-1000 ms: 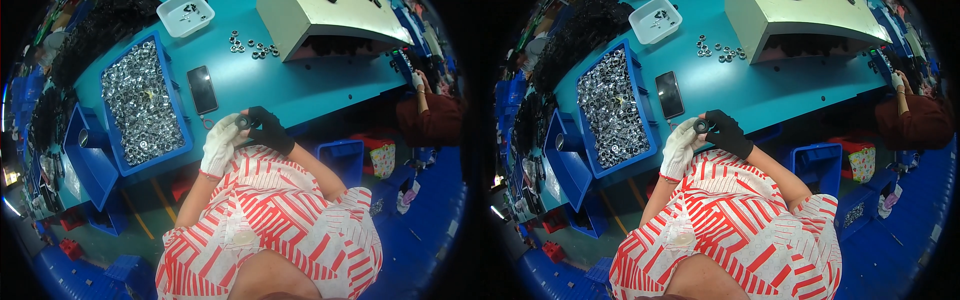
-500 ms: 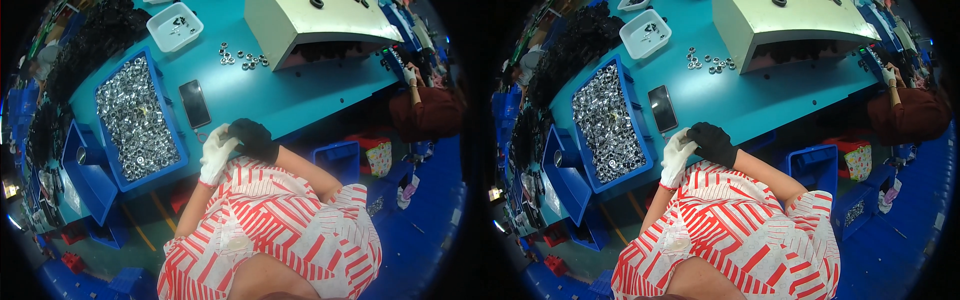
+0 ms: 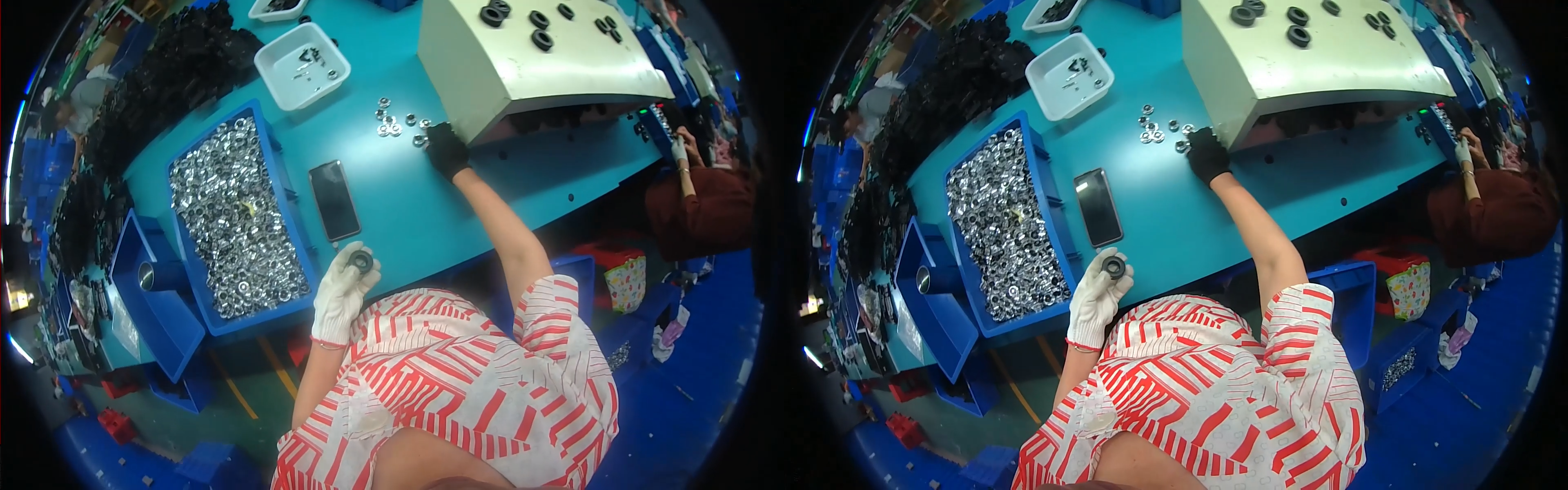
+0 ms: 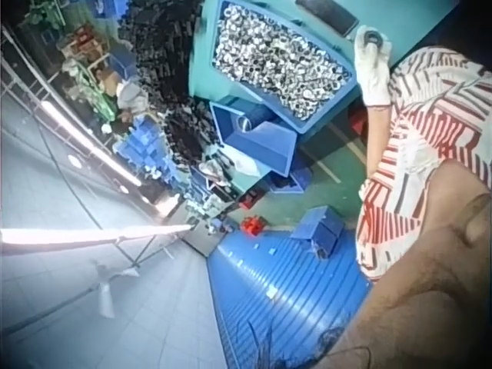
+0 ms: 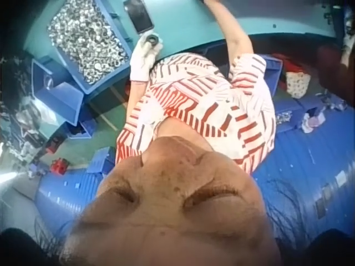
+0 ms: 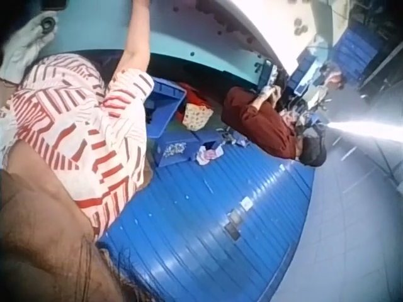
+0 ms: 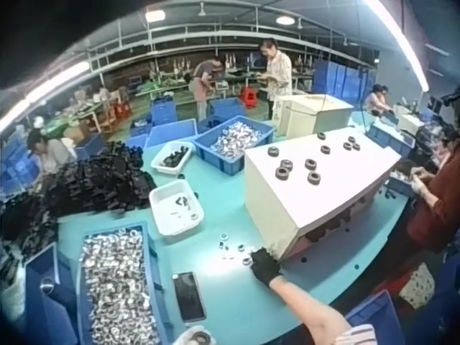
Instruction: The recorder is manually assembling small mechanical components, including rings and housings, at a factory workbench.
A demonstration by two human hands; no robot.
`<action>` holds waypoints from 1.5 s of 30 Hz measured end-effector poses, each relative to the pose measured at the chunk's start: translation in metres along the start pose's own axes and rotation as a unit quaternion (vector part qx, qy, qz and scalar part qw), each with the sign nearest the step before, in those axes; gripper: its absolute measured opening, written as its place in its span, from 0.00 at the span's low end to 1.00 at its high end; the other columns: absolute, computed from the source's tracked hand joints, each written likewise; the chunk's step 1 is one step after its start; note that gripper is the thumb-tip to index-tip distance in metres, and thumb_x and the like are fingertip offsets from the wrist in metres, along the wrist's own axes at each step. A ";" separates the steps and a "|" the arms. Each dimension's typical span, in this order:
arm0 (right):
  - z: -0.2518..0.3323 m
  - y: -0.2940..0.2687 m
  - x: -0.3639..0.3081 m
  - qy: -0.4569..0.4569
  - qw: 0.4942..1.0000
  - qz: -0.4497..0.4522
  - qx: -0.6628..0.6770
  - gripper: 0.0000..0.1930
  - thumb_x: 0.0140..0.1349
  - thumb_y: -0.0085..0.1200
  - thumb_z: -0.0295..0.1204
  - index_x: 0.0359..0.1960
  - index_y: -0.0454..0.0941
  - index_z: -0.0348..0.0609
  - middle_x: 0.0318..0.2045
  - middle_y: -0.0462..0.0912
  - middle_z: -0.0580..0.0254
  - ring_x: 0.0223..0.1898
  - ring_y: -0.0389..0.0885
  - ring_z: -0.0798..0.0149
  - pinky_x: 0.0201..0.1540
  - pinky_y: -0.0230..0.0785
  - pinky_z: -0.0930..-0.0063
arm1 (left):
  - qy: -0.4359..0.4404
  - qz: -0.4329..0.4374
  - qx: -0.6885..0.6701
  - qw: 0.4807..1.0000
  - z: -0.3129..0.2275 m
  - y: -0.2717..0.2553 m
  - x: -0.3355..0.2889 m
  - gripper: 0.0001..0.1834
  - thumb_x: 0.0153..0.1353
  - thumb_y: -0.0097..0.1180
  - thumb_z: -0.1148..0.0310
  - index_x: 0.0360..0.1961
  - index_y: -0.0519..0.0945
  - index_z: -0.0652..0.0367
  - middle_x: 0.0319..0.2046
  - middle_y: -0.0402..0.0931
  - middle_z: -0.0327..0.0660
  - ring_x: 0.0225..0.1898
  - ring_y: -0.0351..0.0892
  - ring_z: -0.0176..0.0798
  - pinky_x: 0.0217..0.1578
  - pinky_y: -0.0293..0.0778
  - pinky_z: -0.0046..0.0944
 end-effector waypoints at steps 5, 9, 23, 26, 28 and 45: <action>-0.022 -0.001 -0.010 -0.045 0.996 -0.073 -0.012 0.11 0.53 0.48 0.32 0.37 0.74 0.45 0.39 0.74 0.52 0.41 0.75 0.50 0.40 0.70 0.56 | -0.002 0.038 -0.012 0.999 -0.006 0.004 0.005 0.31 0.55 0.59 0.70 0.58 0.60 0.68 0.49 0.66 0.49 0.48 0.73 0.47 0.46 0.78 0.40; -0.012 -0.010 -0.027 0.048 0.996 0.045 0.059 0.09 0.54 0.48 0.33 0.31 0.76 0.43 0.35 0.78 0.51 0.38 0.76 0.49 0.39 0.69 0.57 | -0.005 0.041 -0.009 0.999 -0.006 0.011 0.010 0.31 0.56 0.58 0.71 0.58 0.60 0.68 0.48 0.67 0.50 0.47 0.74 0.47 0.46 0.78 0.40; 0.027 -0.036 -0.100 0.027 0.993 0.113 0.034 0.10 0.54 0.50 0.32 0.38 0.77 0.49 0.41 0.77 0.56 0.41 0.77 0.50 0.42 0.70 0.59 | -0.026 0.035 0.041 0.998 0.024 0.012 0.004 0.28 0.57 0.54 0.73 0.58 0.61 0.65 0.46 0.69 0.45 0.46 0.73 0.43 0.46 0.75 0.40; 0.029 -0.022 -0.121 -0.002 0.989 0.081 0.124 0.11 0.51 0.56 0.32 0.37 0.78 0.47 0.37 0.79 0.57 0.38 0.79 0.55 0.41 0.71 0.64 | -0.016 0.023 0.053 0.998 0.032 0.008 0.005 0.29 0.57 0.54 0.72 0.58 0.60 0.69 0.46 0.68 0.46 0.46 0.73 0.43 0.46 0.76 0.39; 0.069 -0.048 -0.140 -0.039 0.938 0.058 0.340 0.12 0.50 0.60 0.29 0.38 0.78 0.44 0.34 0.79 0.60 0.35 0.79 0.63 0.39 0.71 0.74 | -0.002 0.012 0.060 0.998 0.035 0.004 0.005 0.30 0.57 0.55 0.72 0.57 0.59 0.72 0.46 0.67 0.47 0.46 0.73 0.42 0.46 0.77 0.39; 0.129 -0.100 -0.189 -0.206 0.923 0.051 0.321 0.13 0.49 0.57 0.36 0.39 0.77 0.53 0.38 0.76 0.65 0.34 0.78 0.59 0.33 0.71 0.68 | -0.035 -0.065 0.213 0.974 0.052 0.011 0.001 0.26 0.57 0.57 0.68 0.55 0.66 0.63 0.42 0.74 0.37 0.37 0.74 0.28 0.37 0.75 0.30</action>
Point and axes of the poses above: each hand's wrist, its own x-axis towards the middle knuckle, its own y-axis out of the palm, z = x × y, the point moved 2 cm from there along x, towards the middle knuckle
